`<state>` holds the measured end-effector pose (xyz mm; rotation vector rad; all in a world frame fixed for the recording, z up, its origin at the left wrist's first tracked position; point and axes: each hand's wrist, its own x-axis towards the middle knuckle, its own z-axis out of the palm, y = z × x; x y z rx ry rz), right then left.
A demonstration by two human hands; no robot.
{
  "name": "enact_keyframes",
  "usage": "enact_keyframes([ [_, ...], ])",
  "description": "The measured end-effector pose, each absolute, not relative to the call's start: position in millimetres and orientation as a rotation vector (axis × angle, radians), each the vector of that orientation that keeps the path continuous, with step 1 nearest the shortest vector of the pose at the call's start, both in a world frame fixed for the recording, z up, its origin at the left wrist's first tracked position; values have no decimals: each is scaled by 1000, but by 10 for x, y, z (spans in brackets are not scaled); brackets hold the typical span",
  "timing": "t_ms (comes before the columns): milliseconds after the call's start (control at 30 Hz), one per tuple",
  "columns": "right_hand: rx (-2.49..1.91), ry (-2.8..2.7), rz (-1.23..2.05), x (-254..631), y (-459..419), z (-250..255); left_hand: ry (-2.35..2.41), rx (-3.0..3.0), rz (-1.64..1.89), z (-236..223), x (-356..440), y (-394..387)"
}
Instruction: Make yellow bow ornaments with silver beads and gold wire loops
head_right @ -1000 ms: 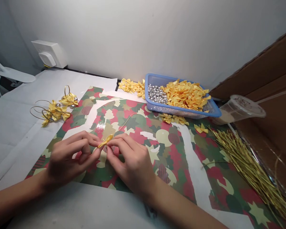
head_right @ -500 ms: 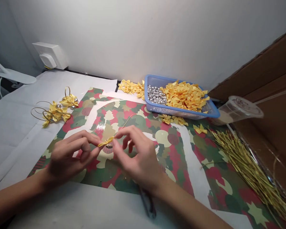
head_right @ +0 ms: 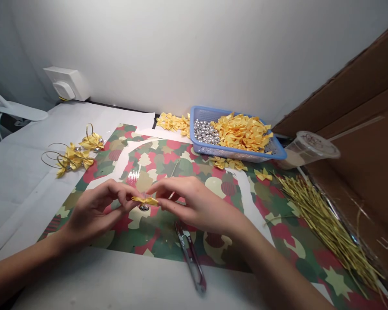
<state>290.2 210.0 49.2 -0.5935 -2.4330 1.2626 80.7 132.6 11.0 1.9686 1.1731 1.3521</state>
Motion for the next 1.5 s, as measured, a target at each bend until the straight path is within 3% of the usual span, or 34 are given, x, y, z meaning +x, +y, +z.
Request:
enact_keyframes([
  [267, -495, -2483, 827, 2929, 2134, 479, 1141, 1809, 1300, 157, 823, 1339],
  [533, -480, -2439, 613, 2918, 2126, 482, 1143, 1605, 1204, 172, 837, 1314],
  [1500, -754, -2366, 501, 2818, 2121, 288, 1265, 1523, 1191, 164, 821, 1290],
])
